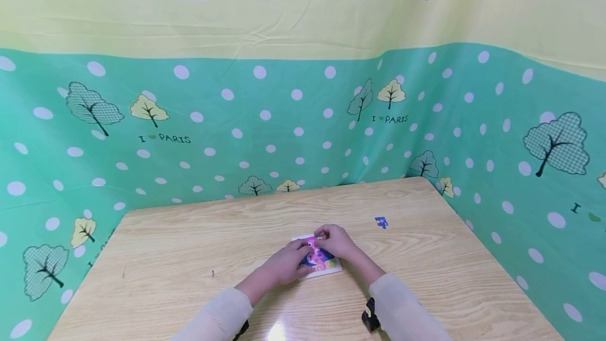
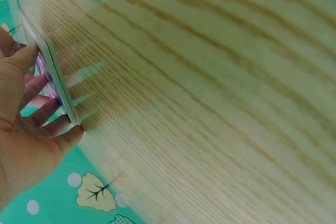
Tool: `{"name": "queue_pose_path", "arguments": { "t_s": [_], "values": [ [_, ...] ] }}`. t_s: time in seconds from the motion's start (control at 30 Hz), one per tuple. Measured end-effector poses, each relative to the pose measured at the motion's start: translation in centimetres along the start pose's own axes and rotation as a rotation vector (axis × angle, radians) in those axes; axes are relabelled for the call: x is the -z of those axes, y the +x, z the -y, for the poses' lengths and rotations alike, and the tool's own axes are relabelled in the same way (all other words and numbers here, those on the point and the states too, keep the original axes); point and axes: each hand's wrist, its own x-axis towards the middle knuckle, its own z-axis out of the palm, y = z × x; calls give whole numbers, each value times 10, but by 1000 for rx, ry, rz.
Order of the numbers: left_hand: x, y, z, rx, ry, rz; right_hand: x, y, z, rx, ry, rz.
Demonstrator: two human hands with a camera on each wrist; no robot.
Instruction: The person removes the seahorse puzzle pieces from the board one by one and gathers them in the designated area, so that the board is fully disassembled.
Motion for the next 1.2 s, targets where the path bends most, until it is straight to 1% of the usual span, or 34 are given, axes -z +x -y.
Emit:
{"name": "queue_pose_path", "arguments": {
  "t_s": [0.2,0.43,0.63,0.83,1.2],
  "values": [
    [-1,1,1,-5,5,-2,-1,1,0,-10,-26,4],
    [-1,-1,-1,-2,-1,-3,-2,1,0,-12,-18,9],
    [0,-1,-1,18,-22,6,-1,1,0,-26,-25,5],
    [-1,-1,0,23,-24,10,-1,2,1,-29,-36,4],
    [-2,0,1,23,-27,7,-2,2,2,-29,-17,-1]
  ]
}}
